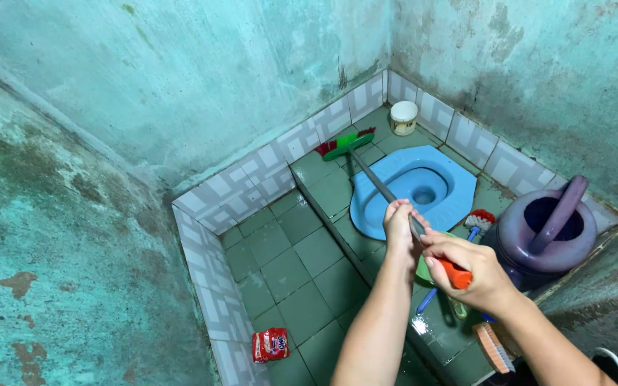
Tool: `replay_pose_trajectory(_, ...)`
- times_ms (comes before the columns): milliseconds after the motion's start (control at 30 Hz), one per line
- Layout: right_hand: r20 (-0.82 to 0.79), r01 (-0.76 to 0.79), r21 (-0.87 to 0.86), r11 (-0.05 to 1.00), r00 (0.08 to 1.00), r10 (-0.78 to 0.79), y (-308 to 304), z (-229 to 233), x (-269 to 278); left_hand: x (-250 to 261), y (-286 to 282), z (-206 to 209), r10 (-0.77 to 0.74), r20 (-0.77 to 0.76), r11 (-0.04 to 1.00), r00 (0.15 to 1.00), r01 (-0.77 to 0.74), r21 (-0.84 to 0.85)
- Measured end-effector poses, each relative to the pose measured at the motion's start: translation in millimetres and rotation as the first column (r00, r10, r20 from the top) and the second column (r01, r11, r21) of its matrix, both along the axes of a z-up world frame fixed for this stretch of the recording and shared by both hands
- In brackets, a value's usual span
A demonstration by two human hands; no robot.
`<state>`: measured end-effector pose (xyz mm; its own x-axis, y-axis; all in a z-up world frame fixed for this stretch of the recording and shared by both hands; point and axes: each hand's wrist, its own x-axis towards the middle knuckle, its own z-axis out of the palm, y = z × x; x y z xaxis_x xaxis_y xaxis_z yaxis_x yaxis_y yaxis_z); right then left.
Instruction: Cleaning a bathroom floor by scrubbing with a broom, rinsing with water, and opening a detergent packet.
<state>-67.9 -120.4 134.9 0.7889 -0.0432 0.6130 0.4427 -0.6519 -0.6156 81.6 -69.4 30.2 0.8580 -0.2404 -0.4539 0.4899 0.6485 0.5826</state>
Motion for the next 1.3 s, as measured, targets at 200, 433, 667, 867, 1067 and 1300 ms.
replay_pose_trajectory(200,-0.118,-0.166,0.299,0.940,0.971,0.209,-29,-25,-40,-33,22,-19,0.220,-0.022,0.970,0.975,-0.216,0.111)
replay_pose_trajectory(433,-0.112,-0.191,0.250,0.949,0.968,0.224,-33,-2,-43,-39,21,-5,0.216,-0.050,0.968,0.975,-0.207,0.144)
replay_pose_trajectory(667,-0.180,0.131,0.179,0.975,0.979,-0.099,-72,13,-37,-9,-62,-4,0.168,-0.035,0.984,0.985,-0.165,0.063)
replay_pose_trajectory(867,-0.096,0.203,0.002,0.979,0.975,-0.202,-96,26,-6,40,-138,-17,0.071,-0.026,0.991,0.997,-0.074,-0.111)
replay_pose_trajectory(1067,-0.048,0.118,-0.043,0.992,0.992,-0.120,-107,-15,40,73,-136,-35,0.037,-0.052,0.987,0.998,-0.045,-0.152)
replay_pose_trajectory(1300,-0.152,-0.043,0.128,0.991,0.986,0.063,-102,-20,13,34,-87,-43,0.304,-0.015,0.952,0.952,-0.304,0.012)
